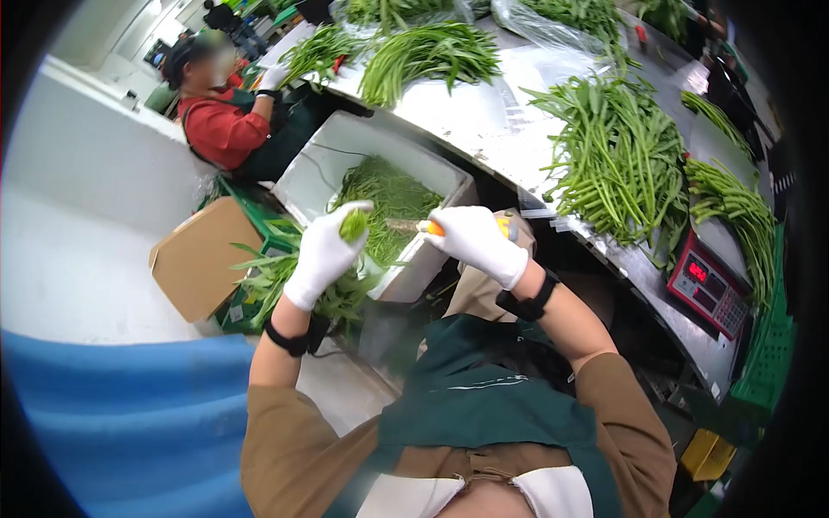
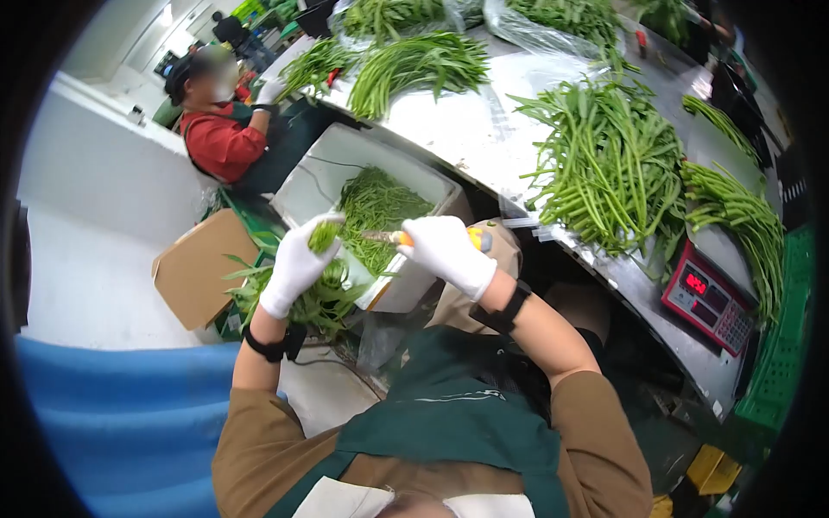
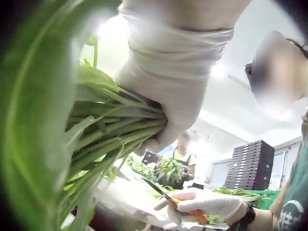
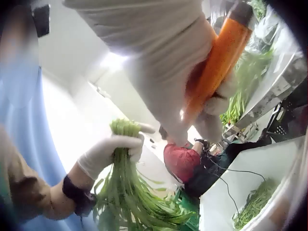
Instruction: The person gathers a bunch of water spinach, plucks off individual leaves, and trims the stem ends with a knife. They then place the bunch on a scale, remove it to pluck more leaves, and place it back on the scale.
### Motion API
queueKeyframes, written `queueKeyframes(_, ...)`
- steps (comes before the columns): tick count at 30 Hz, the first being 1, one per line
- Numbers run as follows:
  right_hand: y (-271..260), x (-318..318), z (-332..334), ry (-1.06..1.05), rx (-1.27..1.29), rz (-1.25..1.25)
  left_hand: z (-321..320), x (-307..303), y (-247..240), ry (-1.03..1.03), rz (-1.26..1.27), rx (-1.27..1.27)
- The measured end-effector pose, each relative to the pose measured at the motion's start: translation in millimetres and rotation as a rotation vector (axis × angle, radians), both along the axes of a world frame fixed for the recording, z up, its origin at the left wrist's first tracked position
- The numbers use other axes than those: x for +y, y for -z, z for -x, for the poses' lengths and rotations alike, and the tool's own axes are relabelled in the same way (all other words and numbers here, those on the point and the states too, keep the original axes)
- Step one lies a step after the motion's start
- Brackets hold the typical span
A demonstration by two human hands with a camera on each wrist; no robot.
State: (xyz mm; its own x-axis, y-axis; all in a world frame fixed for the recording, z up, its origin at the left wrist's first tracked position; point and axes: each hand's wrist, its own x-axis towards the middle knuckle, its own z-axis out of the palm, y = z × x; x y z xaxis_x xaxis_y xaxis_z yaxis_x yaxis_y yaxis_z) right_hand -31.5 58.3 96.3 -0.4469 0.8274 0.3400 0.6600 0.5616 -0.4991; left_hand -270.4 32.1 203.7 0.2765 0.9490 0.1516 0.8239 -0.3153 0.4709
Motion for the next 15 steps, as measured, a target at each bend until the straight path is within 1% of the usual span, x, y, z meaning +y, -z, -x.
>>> queueKeyframes(1,4,-8,-17,-0.029,0.054,0.074,-7,-9,-9,0.047,0.028,-0.026)
queueKeyframes(2,8,-21,-38,-0.095,0.200,0.166,-16,-19,-17,0.069,-0.003,-0.037)
queueKeyframes(3,-7,-39,-65,-0.134,0.263,0.380,-25,-29,-27,0.124,-0.022,-0.114)
queueKeyframes(4,-10,-60,-87,-0.113,0.388,0.435,-35,-43,-38,0.179,-0.036,-0.202)
queueKeyframes(5,-2,-79,-109,-0.043,0.542,0.477,-54,-56,-57,0.329,-0.069,-0.256)
queueKeyframes(6,-8,-99,-131,0.097,0.580,0.591,-73,-76,-82,0.436,-0.210,0.005)
queueKeyframes(8,-24,-146,-169,0.391,0.601,0.565,-105,-70,-93,0.921,0.051,-0.450)
queueKeyframes(9,-34,-169,-186,0.464,0.589,0.398,-126,-67,-93,0.989,0.057,-0.531)
queueKeyframes(10,-39,-194,-204,0.567,0.564,0.115,-149,-64,-90,1.045,0.063,-0.614)
queueKeyframes(11,-49,-217,-226,0.690,0.653,-0.054,-161,-55,-76,1.088,0.031,-0.649)
queueKeyframes(12,-63,-241,-247,0.794,0.736,-0.227,-174,-51,-67,1.084,0.091,-0.740)
queueKeyframes(14,-106,-301,-295,1.074,0.932,-0.388,-206,-66,-55,0.804,0.273,-1.066)
queueKeyframes(15,-102,-324,-331,1.187,0.941,-0.493,-217,-63,-50,0.834,0.288,-1.085)
